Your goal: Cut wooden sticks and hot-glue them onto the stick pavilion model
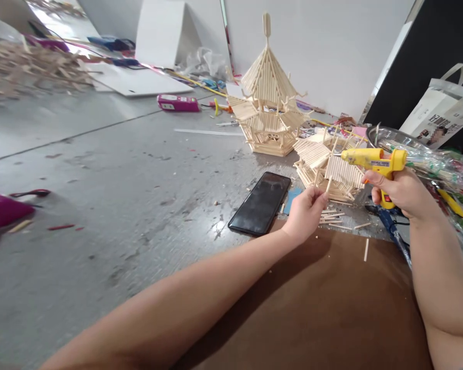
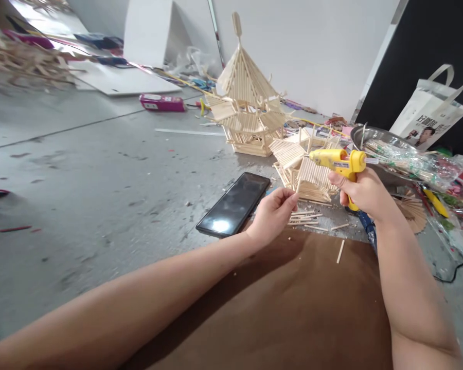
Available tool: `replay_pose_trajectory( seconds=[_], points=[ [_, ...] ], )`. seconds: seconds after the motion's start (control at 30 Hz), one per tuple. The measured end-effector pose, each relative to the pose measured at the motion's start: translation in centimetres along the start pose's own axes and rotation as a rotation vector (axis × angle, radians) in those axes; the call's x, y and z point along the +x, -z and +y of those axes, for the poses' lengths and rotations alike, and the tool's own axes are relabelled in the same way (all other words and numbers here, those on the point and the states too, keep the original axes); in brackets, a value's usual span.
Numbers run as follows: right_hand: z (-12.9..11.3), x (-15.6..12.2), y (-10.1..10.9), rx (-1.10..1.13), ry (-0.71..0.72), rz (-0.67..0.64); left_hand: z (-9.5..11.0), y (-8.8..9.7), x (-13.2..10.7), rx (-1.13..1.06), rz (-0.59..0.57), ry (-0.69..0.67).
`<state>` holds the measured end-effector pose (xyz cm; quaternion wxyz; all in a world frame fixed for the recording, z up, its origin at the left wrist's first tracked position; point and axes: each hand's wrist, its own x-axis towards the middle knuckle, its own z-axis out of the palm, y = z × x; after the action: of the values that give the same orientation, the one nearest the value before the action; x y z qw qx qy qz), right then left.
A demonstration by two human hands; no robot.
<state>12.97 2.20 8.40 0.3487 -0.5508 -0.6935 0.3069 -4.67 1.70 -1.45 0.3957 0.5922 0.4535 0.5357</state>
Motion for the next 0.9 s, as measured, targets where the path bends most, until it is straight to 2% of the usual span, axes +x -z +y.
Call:
replay_pose_trajectory(
  seconds=[0.2, 0.4, 0.6, 0.9],
  points=[
    [-0.2, -1.2, 0.7, 0.090, 0.009, -0.018, -0.5, 0.6, 0.7, 0.047, 0.040, -0.013],
    [0.1, -1.7, 0.8, -0.014, 0.028, -0.062, -0.6, 0.9, 0.9, 0.150, 0.052, -0.019],
    [1.0, -1.3, 0.4, -0.138, 0.022, -0.084, -0.6, 0.9, 1.0, 0.147, 0.053, -0.027],
    [0.9, -1.3, 0.2, -0.236, -0.009, -0.061, -0.2, 0.9, 0.9, 0.138, 0.051, -0.022]
  ],
)
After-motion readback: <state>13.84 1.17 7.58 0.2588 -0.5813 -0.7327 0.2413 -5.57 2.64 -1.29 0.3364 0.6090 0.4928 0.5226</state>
